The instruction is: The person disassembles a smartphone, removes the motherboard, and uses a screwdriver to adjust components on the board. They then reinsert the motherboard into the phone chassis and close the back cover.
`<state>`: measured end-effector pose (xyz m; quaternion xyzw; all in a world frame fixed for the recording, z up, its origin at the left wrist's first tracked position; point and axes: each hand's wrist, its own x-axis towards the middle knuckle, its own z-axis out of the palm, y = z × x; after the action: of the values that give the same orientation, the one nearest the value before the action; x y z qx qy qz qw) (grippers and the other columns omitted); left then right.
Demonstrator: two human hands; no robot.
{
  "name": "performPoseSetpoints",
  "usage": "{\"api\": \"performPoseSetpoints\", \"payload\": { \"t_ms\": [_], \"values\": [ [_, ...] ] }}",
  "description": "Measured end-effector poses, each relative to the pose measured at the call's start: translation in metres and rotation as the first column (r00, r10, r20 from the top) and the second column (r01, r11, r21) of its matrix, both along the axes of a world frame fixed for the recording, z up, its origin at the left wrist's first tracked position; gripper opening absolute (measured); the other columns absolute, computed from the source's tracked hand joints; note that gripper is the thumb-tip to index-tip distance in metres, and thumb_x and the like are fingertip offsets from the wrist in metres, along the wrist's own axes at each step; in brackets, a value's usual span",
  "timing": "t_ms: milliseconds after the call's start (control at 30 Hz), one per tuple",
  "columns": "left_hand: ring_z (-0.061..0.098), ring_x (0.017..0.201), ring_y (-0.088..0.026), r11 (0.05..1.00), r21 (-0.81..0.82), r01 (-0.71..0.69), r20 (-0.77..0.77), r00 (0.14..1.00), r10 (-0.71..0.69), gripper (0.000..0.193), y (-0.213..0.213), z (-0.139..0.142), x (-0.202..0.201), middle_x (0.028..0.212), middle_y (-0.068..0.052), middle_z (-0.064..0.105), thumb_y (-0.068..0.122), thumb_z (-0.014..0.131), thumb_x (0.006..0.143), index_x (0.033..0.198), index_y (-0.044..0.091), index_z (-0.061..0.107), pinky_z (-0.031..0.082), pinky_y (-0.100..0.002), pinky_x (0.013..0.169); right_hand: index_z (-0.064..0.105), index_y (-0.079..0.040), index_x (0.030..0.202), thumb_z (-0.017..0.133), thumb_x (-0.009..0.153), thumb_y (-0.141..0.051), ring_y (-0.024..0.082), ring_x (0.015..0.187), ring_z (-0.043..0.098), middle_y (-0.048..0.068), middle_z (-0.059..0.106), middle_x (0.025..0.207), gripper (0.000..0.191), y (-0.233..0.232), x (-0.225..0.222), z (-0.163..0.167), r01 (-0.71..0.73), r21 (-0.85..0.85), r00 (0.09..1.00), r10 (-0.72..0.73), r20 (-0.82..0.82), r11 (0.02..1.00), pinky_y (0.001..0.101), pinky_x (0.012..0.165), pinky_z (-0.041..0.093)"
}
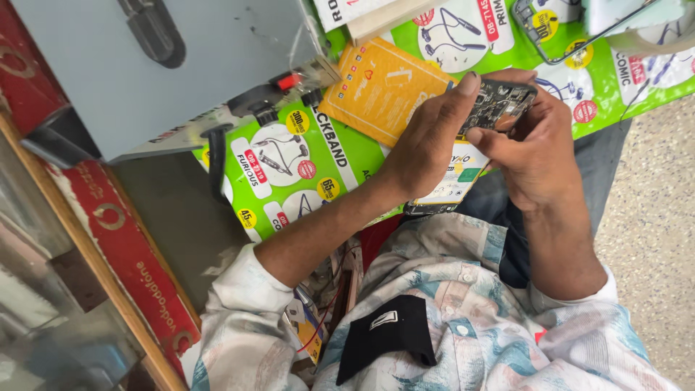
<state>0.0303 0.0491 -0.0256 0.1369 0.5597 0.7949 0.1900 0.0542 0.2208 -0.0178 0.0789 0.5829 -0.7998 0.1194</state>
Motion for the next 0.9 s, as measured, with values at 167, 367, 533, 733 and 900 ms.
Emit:
{"api": "performPoseSetpoints", "payload": {
  "t_ms": [167, 367, 533, 733, 900],
  "values": [
    [0.07, 0.105, -0.019, 0.997, 0.079, 0.016, 0.11, 0.994, -0.025, 0.064, 0.002, -0.003, -0.001, 0.114, -0.013, 0.072, 0.048, 0.029, 0.117, 0.139, -0.005, 0.058, 0.057, -0.033, 0.099, 0.059, 0.002, 0.126, 0.075, 0.084, 0.009, 0.006, 0.087, 0.067, 0.003, 0.069, 0.106, 0.045, -0.013, 0.0, 0.007, 0.059, 0.035, 0.998, -0.06, 0.014, 0.998, 0.0183, 0.074, 0.057],
    [0.066, 0.117, -0.017, 0.972, 0.232, 0.048, 0.119, 0.99, -0.077, 0.064, -0.002, 0.009, -0.005, 0.131, -0.014, 0.066, 0.048, 0.031, 0.118, 0.148, -0.004, 0.052, 0.053, -0.031, 0.106, 0.058, 0.001, 0.131, 0.076, 0.085, 0.008, 0.009, 0.087, 0.064, 0.006, 0.067, 0.109, 0.05, -0.011, 0.005, 0.016, 0.081, 0.151, 0.996, -0.084, 0.013, 0.985, 0.0214, 0.07, 0.052],
    [0.071, 0.103, -0.026, 0.788, 0.616, -0.008, 0.317, 0.917, -0.24, 0.064, -0.01, 0.011, -0.014, 0.118, -0.022, 0.068, 0.051, 0.036, 0.118, 0.15, -0.002, 0.047, 0.058, -0.039, 0.094, 0.038, -0.002, 0.151, 0.084, 0.092, 0.006, 0.013, 0.12, 0.047, 0.01, 0.043, 0.135, 0.075, -0.021, 0.03, 0.023, 0.194, 0.253, 0.953, -0.121, -0.277, 0.948, 0.0273, 0.103, 0.047],
    [0.071, 0.106, -0.029, 0.765, 0.64, -0.073, 0.336, 0.922, -0.194, 0.066, -0.014, 0.012, -0.014, 0.119, -0.022, 0.065, 0.055, 0.04, 0.115, 0.149, -0.002, 0.044, 0.061, -0.046, 0.093, 0.008, -0.005, 0.162, 0.095, 0.068, -0.014, 0.029, 0.142, 0.047, 0.018, 0.032, 0.158, 0.129, -0.051, 0.058, 0.028, 0.087, 0.532, 0.966, 0.059, -0.253, 0.843, 0.0404, 0.117, 0.047],
    [0.064, 0.117, -0.025, 0.765, 0.643, -0.046, 0.259, 0.952, -0.161, 0.067, -0.013, 0.022, -0.014, 0.135, -0.016, 0.057, 0.053, 0.044, 0.115, 0.16, 0.005, 0.032, 0.053, -0.041, 0.106, -0.003, -0.004, 0.164, 0.096, 0.074, -0.019, 0.03, 0.146, 0.044, 0.022, 0.02, 0.166, 0.134, -0.056, 0.055, 0.024, 0.147, 0.608, 0.952, 0.056, -0.301, 0.78, 0.0431, 0.127, 0.043]
  ]
}}
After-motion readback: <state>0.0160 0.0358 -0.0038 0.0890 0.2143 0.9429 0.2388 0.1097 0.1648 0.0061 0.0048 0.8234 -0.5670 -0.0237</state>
